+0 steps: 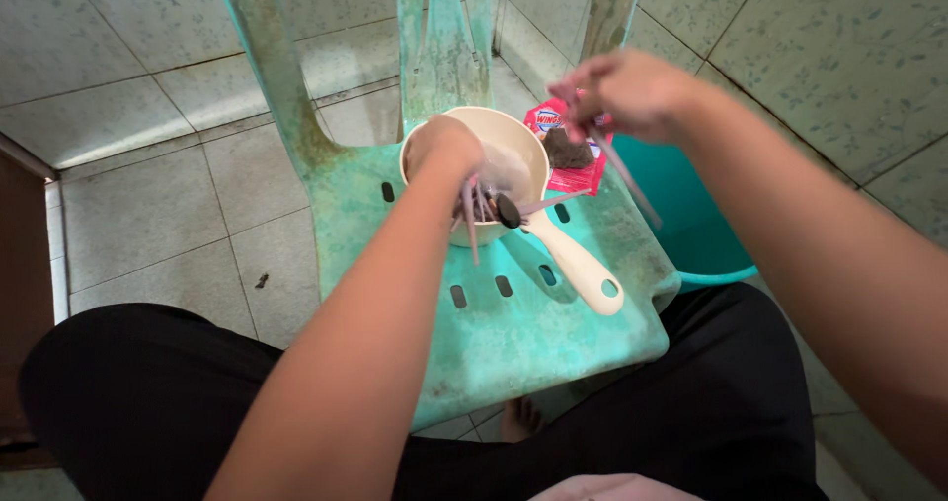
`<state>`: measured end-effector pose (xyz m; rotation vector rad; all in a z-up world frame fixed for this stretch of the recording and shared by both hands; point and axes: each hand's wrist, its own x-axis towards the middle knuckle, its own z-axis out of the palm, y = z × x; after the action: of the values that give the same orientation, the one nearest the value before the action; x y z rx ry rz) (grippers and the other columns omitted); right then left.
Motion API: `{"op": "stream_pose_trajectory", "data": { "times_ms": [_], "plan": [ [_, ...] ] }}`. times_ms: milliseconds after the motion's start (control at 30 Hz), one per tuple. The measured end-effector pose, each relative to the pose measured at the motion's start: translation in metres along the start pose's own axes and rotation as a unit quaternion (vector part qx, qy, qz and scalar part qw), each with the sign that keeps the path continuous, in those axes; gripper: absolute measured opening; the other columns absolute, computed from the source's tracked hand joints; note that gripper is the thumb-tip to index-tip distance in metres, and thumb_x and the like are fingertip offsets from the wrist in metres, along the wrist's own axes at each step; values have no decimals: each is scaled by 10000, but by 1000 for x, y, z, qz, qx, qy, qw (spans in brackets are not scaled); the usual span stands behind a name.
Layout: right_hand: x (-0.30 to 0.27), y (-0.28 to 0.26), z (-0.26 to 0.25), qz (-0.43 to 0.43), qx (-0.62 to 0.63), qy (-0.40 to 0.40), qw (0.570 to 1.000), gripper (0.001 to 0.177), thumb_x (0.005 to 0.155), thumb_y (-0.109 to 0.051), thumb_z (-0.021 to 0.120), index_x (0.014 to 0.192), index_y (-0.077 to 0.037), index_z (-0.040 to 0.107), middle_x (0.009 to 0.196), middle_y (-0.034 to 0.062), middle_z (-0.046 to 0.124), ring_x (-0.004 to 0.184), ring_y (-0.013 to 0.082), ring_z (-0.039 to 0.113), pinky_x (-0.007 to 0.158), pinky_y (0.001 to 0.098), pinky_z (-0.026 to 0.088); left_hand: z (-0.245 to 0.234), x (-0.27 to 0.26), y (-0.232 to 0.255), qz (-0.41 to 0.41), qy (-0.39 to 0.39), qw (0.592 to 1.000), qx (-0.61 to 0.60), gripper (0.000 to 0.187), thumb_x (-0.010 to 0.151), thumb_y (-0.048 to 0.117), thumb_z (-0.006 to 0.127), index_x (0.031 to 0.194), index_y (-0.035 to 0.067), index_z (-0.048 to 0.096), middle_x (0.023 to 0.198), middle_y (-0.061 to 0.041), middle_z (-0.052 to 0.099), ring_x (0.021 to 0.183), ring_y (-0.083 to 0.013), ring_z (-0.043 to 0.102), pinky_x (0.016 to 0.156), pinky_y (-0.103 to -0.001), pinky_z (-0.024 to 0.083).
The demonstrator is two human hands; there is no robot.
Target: The person scrubs a wooden spoon and several chopsticks in a small bowl using a sponge and detergent. They rinse the bowl under a tap and continue scrubbing the utensils.
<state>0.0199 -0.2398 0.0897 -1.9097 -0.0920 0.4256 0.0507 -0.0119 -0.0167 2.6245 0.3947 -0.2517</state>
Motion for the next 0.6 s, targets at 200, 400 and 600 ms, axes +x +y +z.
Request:
{"op": "stream_pose_trajectory", "data": {
  "times_ms": [200, 400, 600],
  "plan": [
    [5, 90, 26, -108, -248, 58, 961, 305, 722, 7, 772, 1024, 11, 725, 890, 114, 770, 804, 191, 751, 722, 357, 602, -13, 17, 0, -44, -181, 902, -390, 152, 905, 31, 639, 1034, -29, 690, 968, -187, 731, 812, -286, 728, 691, -404, 617],
    [9, 70, 42, -147, -410, 214, 875, 162, 847, -162, 783, 937, -28, 801, 873, 198, 746, 785, 269, 719, 755, 367, 573, -24, -7, -11, 36, -132, 835, -532, 114, 887, 15, 678, 983, -30, 720, 889, -162, 768, 725, -245, 753, 677, -385, 621],
    [4, -12, 61, -135, 8, 13, 991, 190, 923, -134, 684, 991, 33, 744, 924, 98, 794, 745, 136, 762, 708, 297, 650, -41, -23, -7, 94, -98, 724, -677, 217, 842, 42, 730, 1049, -11, 769, 936, -118, 788, 814, -206, 762, 782, -370, 632]
  ]
}}
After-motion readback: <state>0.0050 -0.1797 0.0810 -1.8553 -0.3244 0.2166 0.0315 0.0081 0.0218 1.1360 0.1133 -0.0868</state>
